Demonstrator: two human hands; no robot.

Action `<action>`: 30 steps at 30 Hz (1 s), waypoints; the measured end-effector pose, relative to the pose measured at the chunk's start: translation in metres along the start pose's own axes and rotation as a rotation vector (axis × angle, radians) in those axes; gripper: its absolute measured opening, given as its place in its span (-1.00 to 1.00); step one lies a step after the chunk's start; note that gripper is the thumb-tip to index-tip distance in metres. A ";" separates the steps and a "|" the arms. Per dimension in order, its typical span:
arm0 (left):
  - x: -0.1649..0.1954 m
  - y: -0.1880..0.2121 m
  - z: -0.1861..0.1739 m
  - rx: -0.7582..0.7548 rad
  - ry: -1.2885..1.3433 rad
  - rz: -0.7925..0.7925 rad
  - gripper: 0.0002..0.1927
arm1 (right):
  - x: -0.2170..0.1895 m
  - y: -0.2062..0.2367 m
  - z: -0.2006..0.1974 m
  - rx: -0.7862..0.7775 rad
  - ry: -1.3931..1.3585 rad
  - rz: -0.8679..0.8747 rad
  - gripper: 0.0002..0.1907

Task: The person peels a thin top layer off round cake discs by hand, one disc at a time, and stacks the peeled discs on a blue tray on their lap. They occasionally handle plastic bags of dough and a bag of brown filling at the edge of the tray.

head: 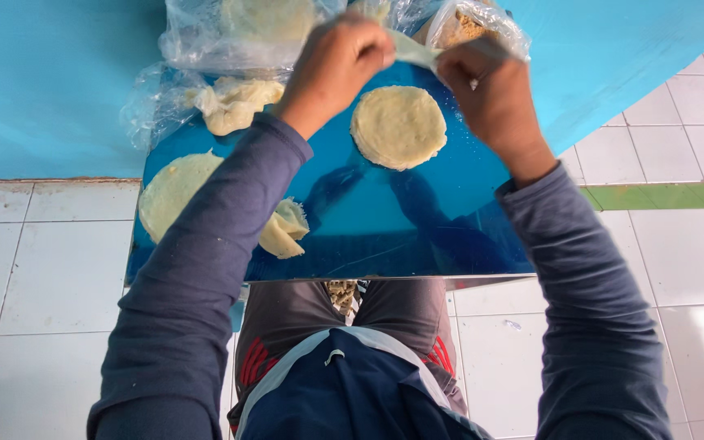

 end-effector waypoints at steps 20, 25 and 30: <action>0.001 0.086 0.036 -0.330 -0.414 0.102 -0.91 | -0.005 0.087 0.046 -0.138 0.239 -0.077 -0.79; 0.005 0.090 0.035 -0.354 -0.494 0.152 -0.96 | -0.008 0.091 0.046 -0.159 0.329 -0.103 -0.80; 0.018 0.092 0.024 -0.397 -0.482 0.186 -0.90 | -0.016 0.095 0.046 -0.149 0.291 -0.096 -0.72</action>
Point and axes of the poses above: each hand's wrist, its own y-axis away from the middle knuckle, its own z-axis out of the palm, x = y × z, the point moved 1 cm from there along -y, towards the middle knuckle, and after that the axes turned 5 degrees about x, right-handed, at the moved point
